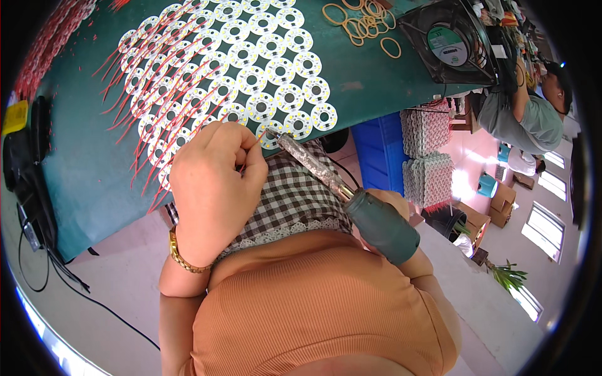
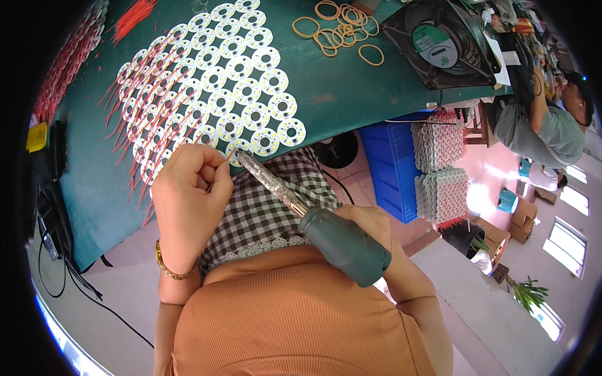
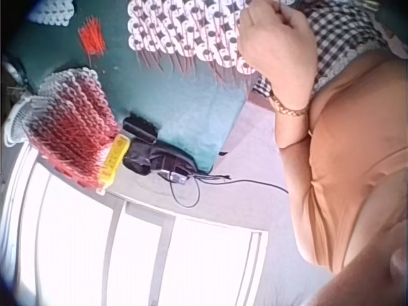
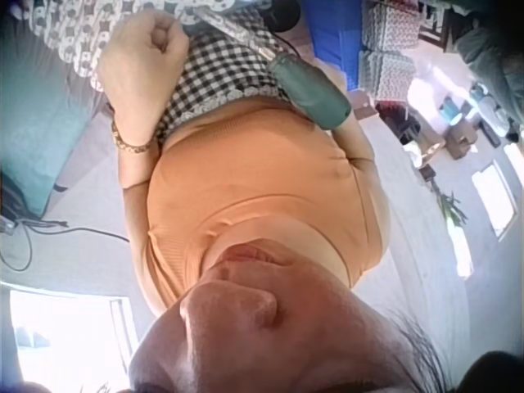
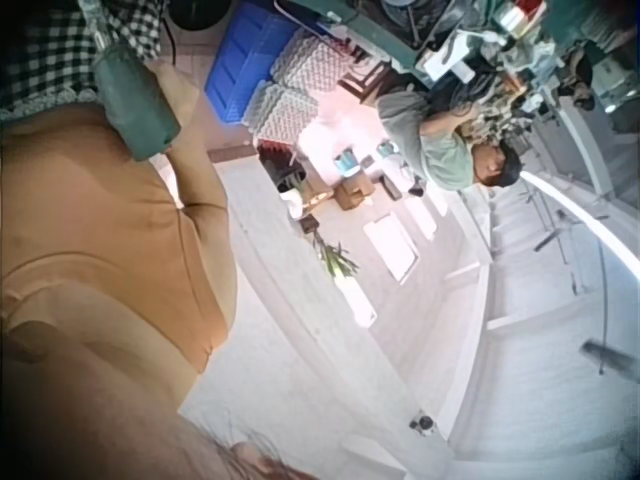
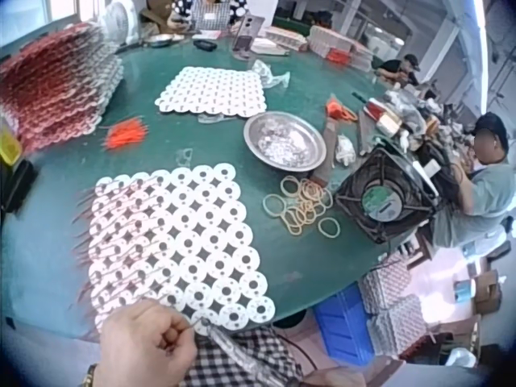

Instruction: The person solders wires onto round LED circuit boards using a soldering tool by hand.

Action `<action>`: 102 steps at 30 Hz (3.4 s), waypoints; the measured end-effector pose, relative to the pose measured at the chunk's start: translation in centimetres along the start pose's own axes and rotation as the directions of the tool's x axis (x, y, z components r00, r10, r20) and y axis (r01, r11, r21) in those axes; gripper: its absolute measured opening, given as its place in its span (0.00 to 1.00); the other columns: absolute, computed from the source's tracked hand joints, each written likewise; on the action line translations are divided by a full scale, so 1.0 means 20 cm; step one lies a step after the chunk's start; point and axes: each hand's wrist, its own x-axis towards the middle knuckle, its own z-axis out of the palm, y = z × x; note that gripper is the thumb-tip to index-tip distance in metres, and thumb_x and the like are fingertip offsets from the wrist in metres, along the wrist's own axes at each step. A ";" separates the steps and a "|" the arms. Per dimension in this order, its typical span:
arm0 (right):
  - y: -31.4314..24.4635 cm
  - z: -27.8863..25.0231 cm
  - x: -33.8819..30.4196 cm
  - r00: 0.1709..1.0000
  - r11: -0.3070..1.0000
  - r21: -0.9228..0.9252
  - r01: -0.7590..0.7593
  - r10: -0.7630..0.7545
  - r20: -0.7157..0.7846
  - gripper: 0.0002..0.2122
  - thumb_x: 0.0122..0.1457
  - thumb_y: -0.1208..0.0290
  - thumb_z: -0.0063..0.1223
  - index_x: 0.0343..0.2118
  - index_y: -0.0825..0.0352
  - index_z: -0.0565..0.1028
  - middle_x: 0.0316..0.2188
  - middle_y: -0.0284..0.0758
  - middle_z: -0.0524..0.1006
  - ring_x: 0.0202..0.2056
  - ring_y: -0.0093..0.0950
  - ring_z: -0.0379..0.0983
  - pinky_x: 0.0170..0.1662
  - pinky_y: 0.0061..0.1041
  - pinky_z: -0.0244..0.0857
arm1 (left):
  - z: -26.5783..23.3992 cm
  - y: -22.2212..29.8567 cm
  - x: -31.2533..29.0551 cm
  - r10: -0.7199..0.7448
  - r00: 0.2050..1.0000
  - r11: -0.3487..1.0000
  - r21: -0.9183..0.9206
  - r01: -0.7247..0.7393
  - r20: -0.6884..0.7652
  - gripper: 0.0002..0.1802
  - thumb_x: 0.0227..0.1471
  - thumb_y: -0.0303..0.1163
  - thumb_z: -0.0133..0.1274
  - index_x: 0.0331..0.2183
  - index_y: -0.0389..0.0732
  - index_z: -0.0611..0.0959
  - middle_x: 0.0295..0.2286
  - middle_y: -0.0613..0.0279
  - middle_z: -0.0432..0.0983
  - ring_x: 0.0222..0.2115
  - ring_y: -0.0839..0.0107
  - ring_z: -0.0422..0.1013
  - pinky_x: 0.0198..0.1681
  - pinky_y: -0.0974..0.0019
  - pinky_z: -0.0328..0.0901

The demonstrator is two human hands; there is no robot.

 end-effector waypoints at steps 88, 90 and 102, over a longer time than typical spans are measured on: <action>0.20 0.20 0.12 0.967 0.914 0.398 0.080 0.026 -0.254 0.24 0.60 0.57 0.53 0.54 0.67 0.66 0.29 0.34 0.70 0.29 0.24 0.68 0.31 0.24 0.62 | -0.51 -0.76 0.84 0.418 0.806 0.804 0.584 -0.114 -0.419 0.07 0.54 0.26 0.54 0.35 0.38 0.84 0.26 0.61 0.75 0.29 0.65 0.71 0.36 0.67 0.66; 0.24 0.21 0.10 0.973 0.916 0.397 0.064 0.030 -0.227 0.23 0.60 0.58 0.53 0.54 0.68 0.66 0.29 0.33 0.70 0.28 0.23 0.67 0.31 0.23 0.62 | -0.56 -0.79 0.76 0.161 0.862 0.954 0.301 -0.010 -0.481 0.08 0.55 0.28 0.54 0.36 0.38 0.85 0.27 0.61 0.76 0.28 0.68 0.71 0.35 0.68 0.66; 0.19 0.18 0.20 0.968 0.921 0.375 0.106 -0.009 -0.250 0.24 0.59 0.57 0.54 0.53 0.68 0.68 0.29 0.32 0.70 0.26 0.22 0.67 0.27 0.21 0.60 | -0.61 -0.89 0.62 -0.134 0.896 0.984 -0.162 0.070 -0.423 0.10 0.56 0.31 0.57 0.37 0.34 0.84 0.29 0.64 0.80 0.30 0.79 0.72 0.36 0.74 0.66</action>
